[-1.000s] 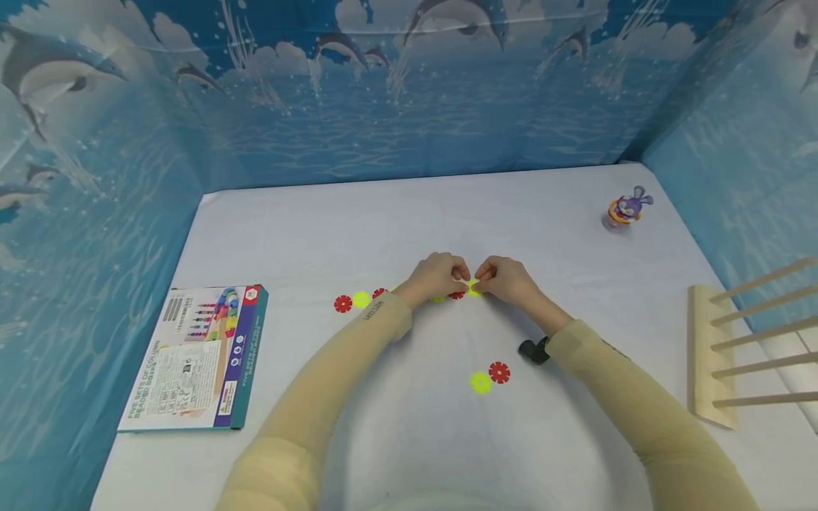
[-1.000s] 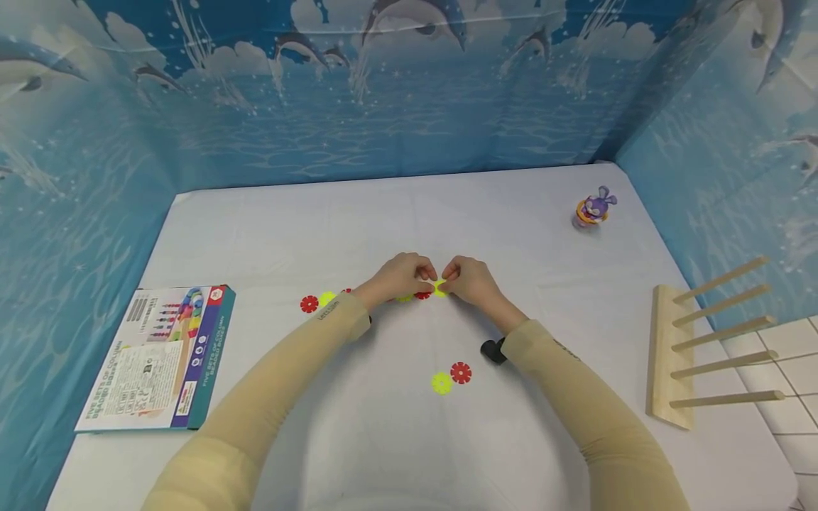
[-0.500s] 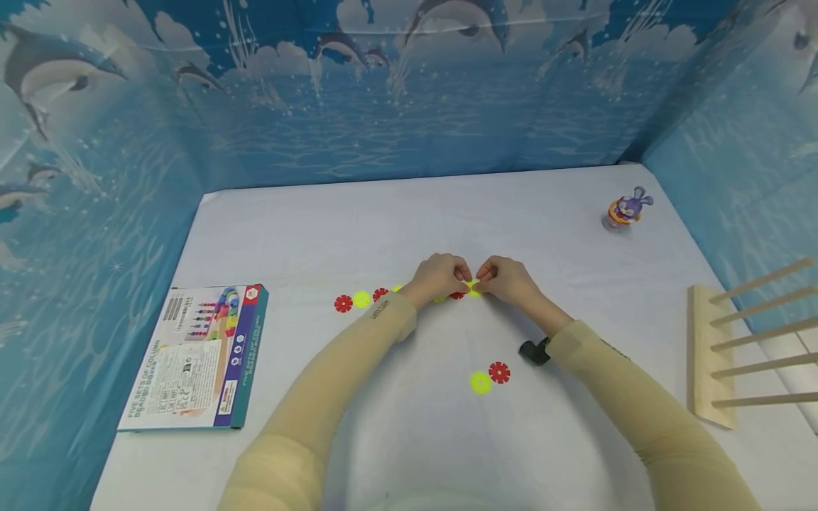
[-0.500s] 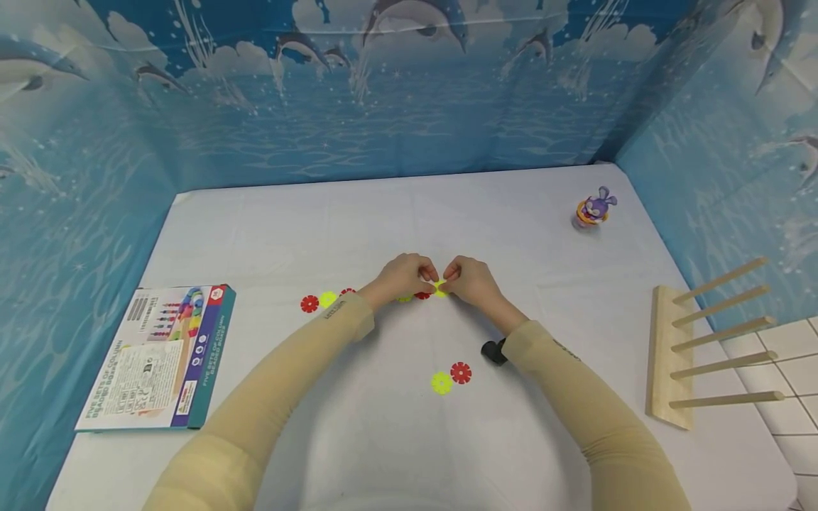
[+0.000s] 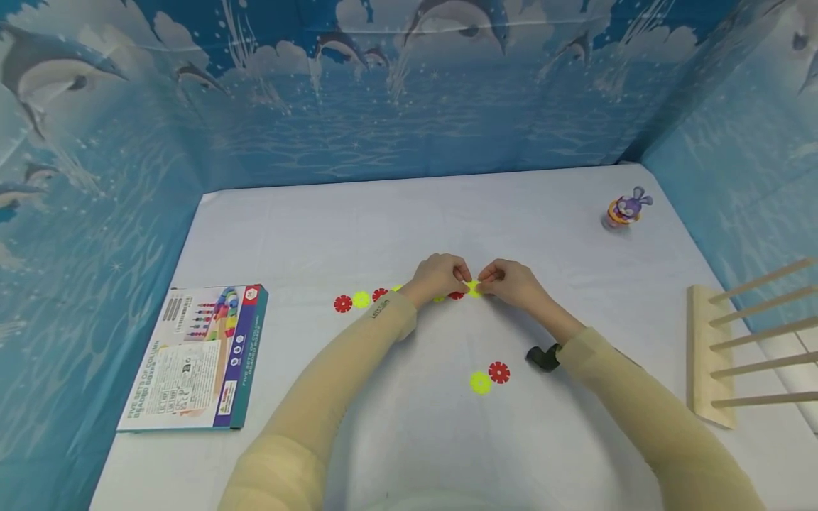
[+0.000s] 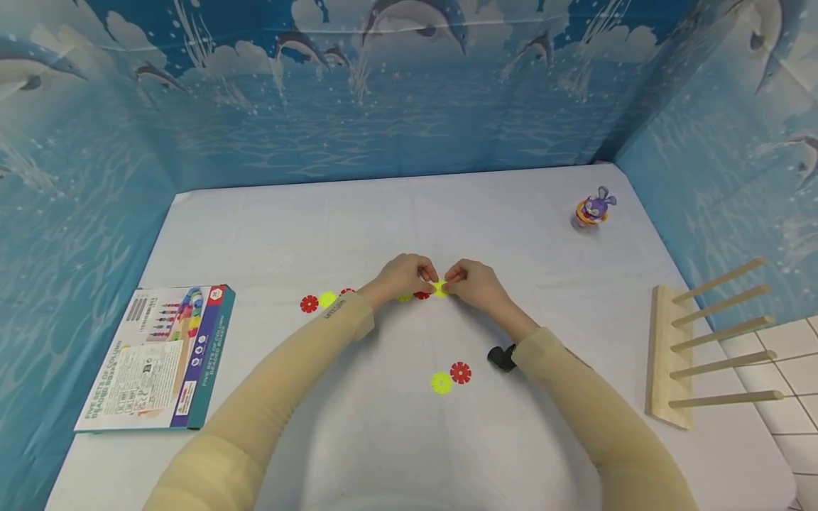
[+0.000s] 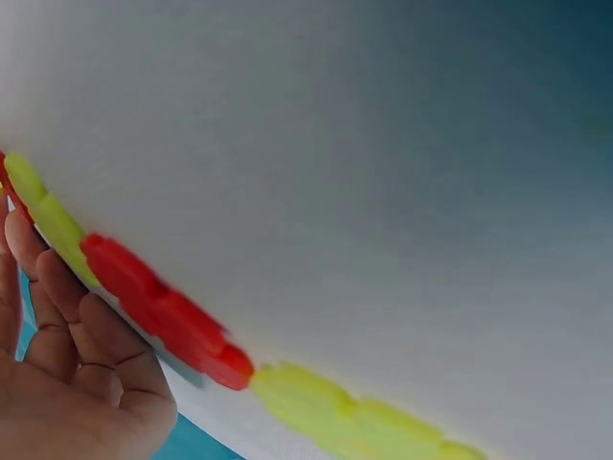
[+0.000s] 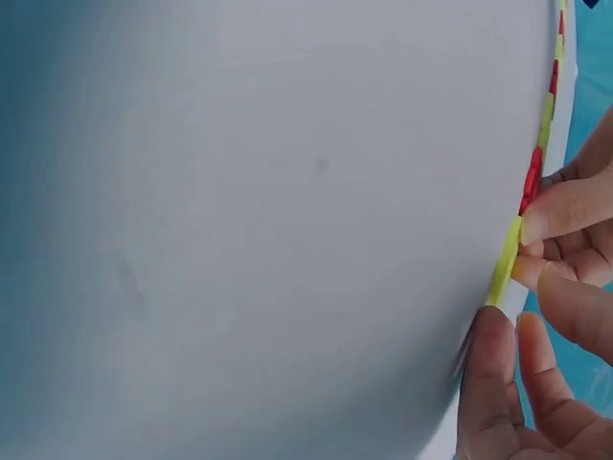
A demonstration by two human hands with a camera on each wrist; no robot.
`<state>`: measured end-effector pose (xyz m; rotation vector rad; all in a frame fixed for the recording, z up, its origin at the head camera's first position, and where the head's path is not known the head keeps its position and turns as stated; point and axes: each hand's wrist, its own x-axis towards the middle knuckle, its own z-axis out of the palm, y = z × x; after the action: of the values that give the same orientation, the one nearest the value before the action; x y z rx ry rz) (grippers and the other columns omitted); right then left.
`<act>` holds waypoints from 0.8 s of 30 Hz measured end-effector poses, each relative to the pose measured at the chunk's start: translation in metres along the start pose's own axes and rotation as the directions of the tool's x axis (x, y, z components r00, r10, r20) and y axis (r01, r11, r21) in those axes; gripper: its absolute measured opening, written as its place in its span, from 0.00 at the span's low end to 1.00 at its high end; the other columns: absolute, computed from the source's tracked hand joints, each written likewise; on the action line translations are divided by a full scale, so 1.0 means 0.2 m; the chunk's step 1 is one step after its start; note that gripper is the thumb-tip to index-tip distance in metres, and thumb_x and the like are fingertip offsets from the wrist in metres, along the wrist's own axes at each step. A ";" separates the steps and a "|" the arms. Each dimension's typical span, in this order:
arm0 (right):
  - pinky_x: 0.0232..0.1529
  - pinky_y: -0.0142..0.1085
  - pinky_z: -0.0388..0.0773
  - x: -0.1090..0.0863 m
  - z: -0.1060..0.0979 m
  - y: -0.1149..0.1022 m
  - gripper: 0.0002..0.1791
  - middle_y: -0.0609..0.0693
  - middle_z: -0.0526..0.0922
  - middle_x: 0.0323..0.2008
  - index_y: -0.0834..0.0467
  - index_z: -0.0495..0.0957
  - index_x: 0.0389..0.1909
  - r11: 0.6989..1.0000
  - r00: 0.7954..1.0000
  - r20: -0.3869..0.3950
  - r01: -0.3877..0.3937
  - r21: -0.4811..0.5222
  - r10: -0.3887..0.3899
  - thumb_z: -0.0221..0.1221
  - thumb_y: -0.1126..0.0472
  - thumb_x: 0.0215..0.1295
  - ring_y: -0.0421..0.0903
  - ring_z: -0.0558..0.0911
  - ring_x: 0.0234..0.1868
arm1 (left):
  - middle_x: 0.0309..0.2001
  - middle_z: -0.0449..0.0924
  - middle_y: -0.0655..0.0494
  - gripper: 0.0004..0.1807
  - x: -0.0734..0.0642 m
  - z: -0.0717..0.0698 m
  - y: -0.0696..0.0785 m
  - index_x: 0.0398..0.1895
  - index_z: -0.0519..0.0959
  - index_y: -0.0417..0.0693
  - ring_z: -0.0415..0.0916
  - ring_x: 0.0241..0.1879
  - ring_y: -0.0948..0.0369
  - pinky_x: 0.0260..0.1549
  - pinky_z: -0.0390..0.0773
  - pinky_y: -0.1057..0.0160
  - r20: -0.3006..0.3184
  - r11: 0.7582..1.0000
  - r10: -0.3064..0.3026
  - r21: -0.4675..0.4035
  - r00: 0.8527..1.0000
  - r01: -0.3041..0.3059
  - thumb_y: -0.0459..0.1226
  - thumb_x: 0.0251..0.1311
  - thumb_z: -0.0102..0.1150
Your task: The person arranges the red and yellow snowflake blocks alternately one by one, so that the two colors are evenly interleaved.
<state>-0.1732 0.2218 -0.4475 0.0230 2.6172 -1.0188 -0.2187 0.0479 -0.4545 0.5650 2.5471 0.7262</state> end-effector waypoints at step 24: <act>0.44 0.29 0.77 -0.49 -0.04 0.13 0.16 0.49 0.83 0.43 0.56 0.82 0.45 0.984 0.976 0.137 0.161 0.082 -0.171 0.70 0.56 0.57 0.45 0.79 0.43 | 0.34 0.83 0.64 0.06 -0.01 -0.01 0.01 0.38 0.83 0.56 0.78 0.32 0.67 0.48 0.71 0.63 -0.010 1.000 -0.001 0.006 1.000 0.001 0.42 0.59 0.69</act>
<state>-0.0802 0.2555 -0.4287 -0.2474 2.4838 -1.1237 -0.2166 0.0483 -0.4515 0.5630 2.5600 0.7230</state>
